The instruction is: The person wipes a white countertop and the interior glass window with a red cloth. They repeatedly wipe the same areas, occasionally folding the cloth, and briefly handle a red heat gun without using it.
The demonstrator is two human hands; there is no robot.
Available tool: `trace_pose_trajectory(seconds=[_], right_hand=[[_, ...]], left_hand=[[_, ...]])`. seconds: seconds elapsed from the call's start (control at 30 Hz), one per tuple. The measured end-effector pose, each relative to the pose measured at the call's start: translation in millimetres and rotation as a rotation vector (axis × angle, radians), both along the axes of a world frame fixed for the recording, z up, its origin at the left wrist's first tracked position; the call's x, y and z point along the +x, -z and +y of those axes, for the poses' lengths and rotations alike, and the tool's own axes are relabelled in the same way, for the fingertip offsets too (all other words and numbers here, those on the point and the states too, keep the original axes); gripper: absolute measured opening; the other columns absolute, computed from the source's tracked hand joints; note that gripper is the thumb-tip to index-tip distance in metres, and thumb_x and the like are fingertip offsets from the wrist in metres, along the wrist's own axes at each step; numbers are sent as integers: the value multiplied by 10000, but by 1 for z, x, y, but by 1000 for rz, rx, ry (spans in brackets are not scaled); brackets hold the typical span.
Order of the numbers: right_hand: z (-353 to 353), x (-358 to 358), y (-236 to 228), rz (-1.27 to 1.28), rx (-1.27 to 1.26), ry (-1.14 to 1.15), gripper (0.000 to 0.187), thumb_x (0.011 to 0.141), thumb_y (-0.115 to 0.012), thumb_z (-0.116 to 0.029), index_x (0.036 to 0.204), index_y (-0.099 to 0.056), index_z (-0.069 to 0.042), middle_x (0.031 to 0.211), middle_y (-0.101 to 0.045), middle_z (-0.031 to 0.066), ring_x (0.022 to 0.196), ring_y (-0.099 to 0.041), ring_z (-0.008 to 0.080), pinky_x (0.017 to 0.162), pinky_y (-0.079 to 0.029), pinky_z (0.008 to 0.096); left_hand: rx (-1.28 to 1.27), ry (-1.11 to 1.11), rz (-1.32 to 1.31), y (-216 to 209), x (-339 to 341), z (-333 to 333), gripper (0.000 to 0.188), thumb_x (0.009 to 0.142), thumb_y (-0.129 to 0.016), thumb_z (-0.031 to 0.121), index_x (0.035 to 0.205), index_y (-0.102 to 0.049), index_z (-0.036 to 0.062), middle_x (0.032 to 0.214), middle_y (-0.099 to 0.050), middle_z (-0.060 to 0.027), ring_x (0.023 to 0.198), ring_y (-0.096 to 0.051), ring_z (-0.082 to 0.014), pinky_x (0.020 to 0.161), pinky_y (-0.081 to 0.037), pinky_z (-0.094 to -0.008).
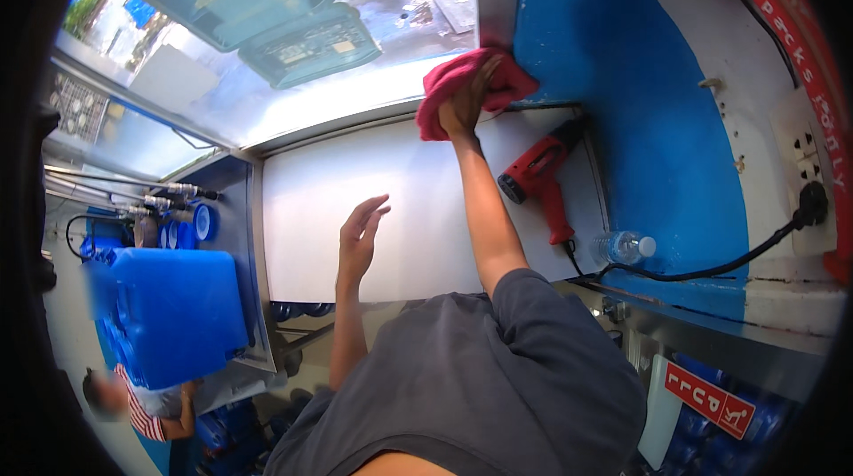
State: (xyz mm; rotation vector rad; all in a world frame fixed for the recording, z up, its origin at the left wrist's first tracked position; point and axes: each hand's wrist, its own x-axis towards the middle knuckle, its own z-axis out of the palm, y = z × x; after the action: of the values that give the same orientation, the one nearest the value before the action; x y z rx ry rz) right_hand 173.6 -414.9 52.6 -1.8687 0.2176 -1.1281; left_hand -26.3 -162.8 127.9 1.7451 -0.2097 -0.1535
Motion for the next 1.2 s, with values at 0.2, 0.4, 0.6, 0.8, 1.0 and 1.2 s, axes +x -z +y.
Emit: trace_pose_trajectory(seconds=[0.2, 0.4, 0.6, 0.8, 1.0, 1.2], right_hand=[[-1, -17, 30, 237, -141, 44, 883, 987, -471, -466, 1552, -35, 54, 1621, 17, 290, 1521, 3, 378, 1232, -26, 445], [-59, 15, 23, 199, -437, 2, 847, 995, -443, -459, 1555, -62, 49, 1625, -28, 273, 1521, -44, 363, 1231, -50, 438], [-62, 26, 14, 33, -557, 11, 812, 1003, -414, -452, 1557, -89, 45, 1629, -73, 257, 1520, -91, 348, 1230, -74, 431], [-17, -17, 13, 171, -3, -524, 623, 980, -449, -205, 1498, -274, 93, 1476, -403, 280, 1369, -399, 354, 1164, -253, 355], [46, -59, 1, 569, -134, -1045, 228, 941, -599, -41, 1162, -627, 9, 995, -686, 115, 861, -652, 151, 754, -512, 294], [83, -89, 13, 533, -548, -967, 329, 872, -597, -38, 1196, -621, 13, 1055, -665, 203, 1013, -631, 347, 921, -475, 402]], left_hand=[[-63, -29, 94, 35, -18, 23, 283, 1021, -472, 30, 1283, -570, -5, 1237, -659, -114, 1127, -653, -225, 973, -504, -326], [-194, -46, 76, 65, -32, 40, 267, 1014, -487, 39, 1263, -569, -14, 1201, -649, -108, 1113, -634, -201, 976, -507, -320], [-104, -70, 40, 58, -36, 37, 253, 1004, -516, 61, 1247, -584, 35, 1182, -659, -83, 1080, -629, -166, 936, -501, -320], [-10, -121, 153, 56, -49, 49, 263, 1005, -539, 128, 1248, -582, 36, 1170, -661, -82, 1043, -622, -172, 941, -489, -323], [137, -172, 163, 70, -74, 61, 284, 1004, -544, 175, 1244, -582, 27, 1188, -667, -123, 1087, -633, -198, 948, -496, -336], [50, -397, 53, 70, -118, 120, 261, 977, -542, 111, 1212, -593, 9, 1103, -678, -78, 977, -634, -150, 915, -499, -323]])
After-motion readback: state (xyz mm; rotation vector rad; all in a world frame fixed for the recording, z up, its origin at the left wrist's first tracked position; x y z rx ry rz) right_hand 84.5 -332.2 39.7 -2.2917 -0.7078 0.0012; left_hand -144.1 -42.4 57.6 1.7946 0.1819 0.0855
